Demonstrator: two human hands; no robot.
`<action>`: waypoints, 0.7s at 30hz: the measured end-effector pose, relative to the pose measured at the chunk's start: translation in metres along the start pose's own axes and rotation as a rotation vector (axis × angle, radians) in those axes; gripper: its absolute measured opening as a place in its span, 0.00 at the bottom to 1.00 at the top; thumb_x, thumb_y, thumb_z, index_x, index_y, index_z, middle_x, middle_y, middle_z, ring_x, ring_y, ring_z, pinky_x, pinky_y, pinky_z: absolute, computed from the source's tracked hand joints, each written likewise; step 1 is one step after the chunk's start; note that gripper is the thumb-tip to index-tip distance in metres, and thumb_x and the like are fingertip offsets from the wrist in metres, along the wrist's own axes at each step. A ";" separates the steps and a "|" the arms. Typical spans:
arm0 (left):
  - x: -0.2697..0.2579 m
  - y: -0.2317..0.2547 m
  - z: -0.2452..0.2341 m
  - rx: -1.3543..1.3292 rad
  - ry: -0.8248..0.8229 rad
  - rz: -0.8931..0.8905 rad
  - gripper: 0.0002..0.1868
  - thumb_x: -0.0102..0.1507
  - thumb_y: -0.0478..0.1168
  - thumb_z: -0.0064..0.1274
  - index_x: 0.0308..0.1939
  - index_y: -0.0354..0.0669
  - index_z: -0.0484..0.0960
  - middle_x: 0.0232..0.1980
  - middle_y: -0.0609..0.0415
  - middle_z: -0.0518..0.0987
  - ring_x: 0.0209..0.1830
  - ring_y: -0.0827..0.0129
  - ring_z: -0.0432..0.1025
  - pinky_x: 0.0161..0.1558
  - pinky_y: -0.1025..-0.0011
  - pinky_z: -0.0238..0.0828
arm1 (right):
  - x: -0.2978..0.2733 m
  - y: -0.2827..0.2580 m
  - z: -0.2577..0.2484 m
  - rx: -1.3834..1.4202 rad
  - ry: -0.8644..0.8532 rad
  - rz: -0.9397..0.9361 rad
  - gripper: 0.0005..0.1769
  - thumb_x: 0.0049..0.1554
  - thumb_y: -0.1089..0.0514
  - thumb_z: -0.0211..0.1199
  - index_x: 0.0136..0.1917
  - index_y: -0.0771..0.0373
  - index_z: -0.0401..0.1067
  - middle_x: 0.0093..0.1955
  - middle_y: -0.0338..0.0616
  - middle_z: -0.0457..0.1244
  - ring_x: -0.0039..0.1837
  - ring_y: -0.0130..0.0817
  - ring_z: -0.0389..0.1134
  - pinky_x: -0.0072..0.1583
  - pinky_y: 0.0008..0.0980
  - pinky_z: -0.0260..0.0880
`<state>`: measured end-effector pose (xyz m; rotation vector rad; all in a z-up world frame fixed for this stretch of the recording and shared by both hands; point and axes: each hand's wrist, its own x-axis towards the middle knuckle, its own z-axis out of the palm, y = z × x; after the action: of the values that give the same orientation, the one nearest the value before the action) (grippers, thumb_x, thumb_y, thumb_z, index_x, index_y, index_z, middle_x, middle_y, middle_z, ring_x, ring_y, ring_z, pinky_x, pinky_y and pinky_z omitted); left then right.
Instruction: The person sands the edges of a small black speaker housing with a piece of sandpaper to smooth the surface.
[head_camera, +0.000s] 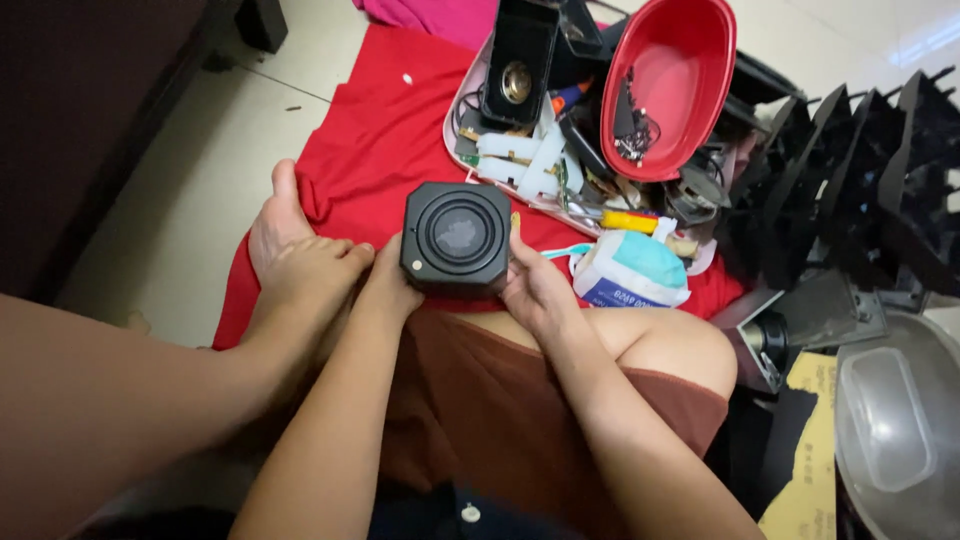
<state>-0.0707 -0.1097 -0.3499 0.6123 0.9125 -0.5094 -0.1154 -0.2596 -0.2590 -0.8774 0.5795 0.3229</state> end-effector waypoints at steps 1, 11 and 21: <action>-0.005 -0.001 -0.003 0.006 0.004 -0.005 0.28 0.48 0.52 0.51 0.52 0.51 0.71 0.55 0.59 0.71 0.62 0.69 0.60 0.62 0.64 0.44 | 0.001 0.003 -0.003 0.006 0.006 0.002 0.16 0.52 0.51 0.59 0.46 0.66 0.69 0.42 0.46 0.64 0.44 0.36 0.69 0.50 0.31 0.69; 0.030 -0.010 -0.019 -0.125 -0.142 0.000 0.20 0.53 0.48 0.49 0.48 0.52 0.71 0.52 0.62 0.74 0.57 0.74 0.63 0.59 0.71 0.51 | -0.001 0.003 -0.004 0.110 0.029 -0.032 0.18 0.50 0.56 0.61 0.49 0.71 0.66 0.47 0.52 0.64 0.50 0.43 0.68 0.54 0.39 0.68; 0.024 -0.010 -0.013 -0.164 -0.027 0.001 0.27 0.52 0.45 0.51 0.54 0.55 0.61 0.56 0.58 0.70 0.60 0.70 0.60 0.61 0.67 0.46 | 0.008 0.009 -0.013 0.018 -0.023 -0.029 0.17 0.49 0.53 0.63 0.47 0.65 0.69 0.46 0.51 0.65 0.51 0.44 0.68 0.57 0.43 0.66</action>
<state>-0.0719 -0.1114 -0.3785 0.4562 0.9181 -0.4362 -0.1177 -0.2640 -0.2758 -0.8633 0.5473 0.3004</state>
